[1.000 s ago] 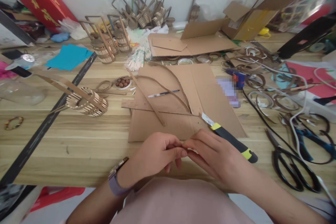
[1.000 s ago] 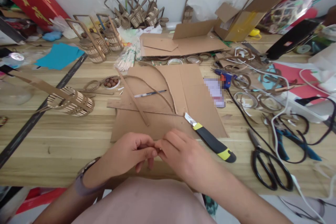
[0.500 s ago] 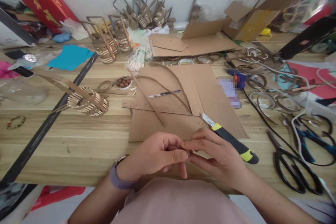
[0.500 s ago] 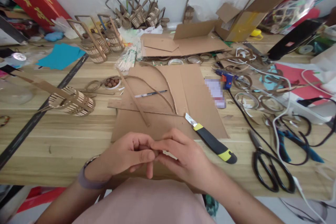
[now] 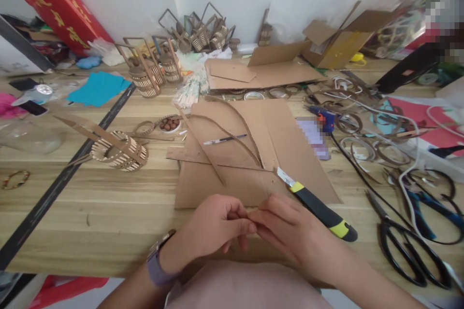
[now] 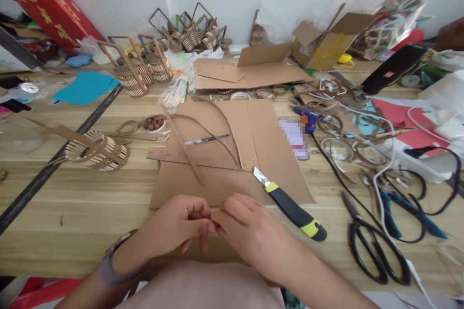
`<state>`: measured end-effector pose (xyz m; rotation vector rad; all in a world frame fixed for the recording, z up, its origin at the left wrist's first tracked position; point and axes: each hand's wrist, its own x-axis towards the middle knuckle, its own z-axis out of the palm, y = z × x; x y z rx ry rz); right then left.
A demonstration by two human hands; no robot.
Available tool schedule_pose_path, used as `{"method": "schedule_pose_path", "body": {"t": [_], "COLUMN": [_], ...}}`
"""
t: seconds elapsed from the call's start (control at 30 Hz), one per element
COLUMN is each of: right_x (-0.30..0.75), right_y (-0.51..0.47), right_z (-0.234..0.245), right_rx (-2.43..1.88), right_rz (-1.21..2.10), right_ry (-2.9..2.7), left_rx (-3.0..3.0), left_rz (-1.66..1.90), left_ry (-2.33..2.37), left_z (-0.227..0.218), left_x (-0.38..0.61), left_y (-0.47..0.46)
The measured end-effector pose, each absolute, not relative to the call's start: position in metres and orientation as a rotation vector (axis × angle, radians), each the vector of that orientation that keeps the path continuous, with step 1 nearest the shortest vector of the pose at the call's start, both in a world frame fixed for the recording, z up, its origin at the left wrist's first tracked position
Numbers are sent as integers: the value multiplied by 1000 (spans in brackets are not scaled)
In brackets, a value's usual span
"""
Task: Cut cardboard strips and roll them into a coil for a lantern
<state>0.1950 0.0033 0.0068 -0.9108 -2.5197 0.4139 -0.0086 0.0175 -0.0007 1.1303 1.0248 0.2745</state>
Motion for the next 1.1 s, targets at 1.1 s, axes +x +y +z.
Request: {"method": "schedule_pose_path", "body": {"t": [1.1], "right_x": [187], "right_y": [11], "right_z": [-15], "right_rx": [-1043], "right_rz": [199], "right_ry": [-2536], "left_rx": [1254], "left_rz": [373], "left_ry": [1215], "left_z": [-10], "left_x": [3], "left_y": [23]}}
